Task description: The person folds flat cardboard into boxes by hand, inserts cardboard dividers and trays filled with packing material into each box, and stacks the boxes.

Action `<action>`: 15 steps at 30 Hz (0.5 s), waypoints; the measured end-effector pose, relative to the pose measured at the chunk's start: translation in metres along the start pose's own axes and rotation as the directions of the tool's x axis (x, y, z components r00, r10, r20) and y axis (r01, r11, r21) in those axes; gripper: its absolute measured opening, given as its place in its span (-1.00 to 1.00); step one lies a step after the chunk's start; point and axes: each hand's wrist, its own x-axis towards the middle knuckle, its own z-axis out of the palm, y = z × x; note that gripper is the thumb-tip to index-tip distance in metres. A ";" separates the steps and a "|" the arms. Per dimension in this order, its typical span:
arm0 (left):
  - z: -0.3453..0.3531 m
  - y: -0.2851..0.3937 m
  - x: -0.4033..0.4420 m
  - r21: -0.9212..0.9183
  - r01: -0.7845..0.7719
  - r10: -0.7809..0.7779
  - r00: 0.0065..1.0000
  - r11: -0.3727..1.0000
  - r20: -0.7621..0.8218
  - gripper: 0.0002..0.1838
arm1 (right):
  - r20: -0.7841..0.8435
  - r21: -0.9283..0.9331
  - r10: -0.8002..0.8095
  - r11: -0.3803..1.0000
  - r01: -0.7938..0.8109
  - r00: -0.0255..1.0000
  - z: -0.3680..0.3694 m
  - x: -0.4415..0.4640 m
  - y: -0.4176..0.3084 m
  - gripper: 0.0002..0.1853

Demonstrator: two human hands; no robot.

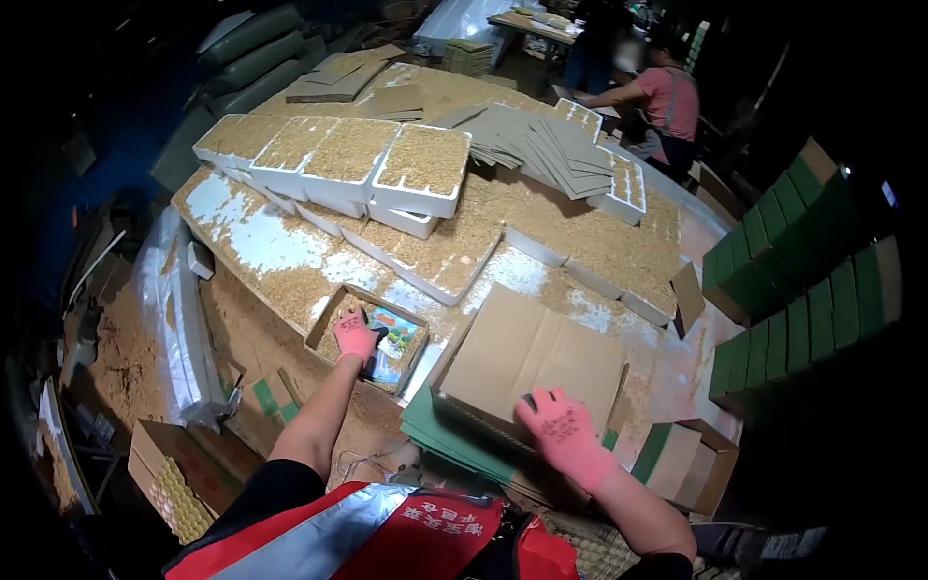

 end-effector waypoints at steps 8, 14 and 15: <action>-0.006 -0.051 0.038 -0.156 0.019 0.024 0.962 0.988 0.270 -0.64 | 0.238 0.405 -0.074 0.914 -0.029 0.968 0.032 -0.016 -0.003 -0.58; -0.132 0.014 -0.008 -0.124 -0.371 0.315 0.891 0.920 -0.327 -0.66 | 0.153 0.340 0.130 0.924 -0.176 0.980 0.029 -0.015 0.021 -0.32; -0.158 0.053 -0.025 -0.157 -0.517 0.403 0.794 0.842 -0.454 -0.62 | 0.185 0.252 0.121 0.953 -0.166 0.975 0.041 -0.013 0.015 -0.34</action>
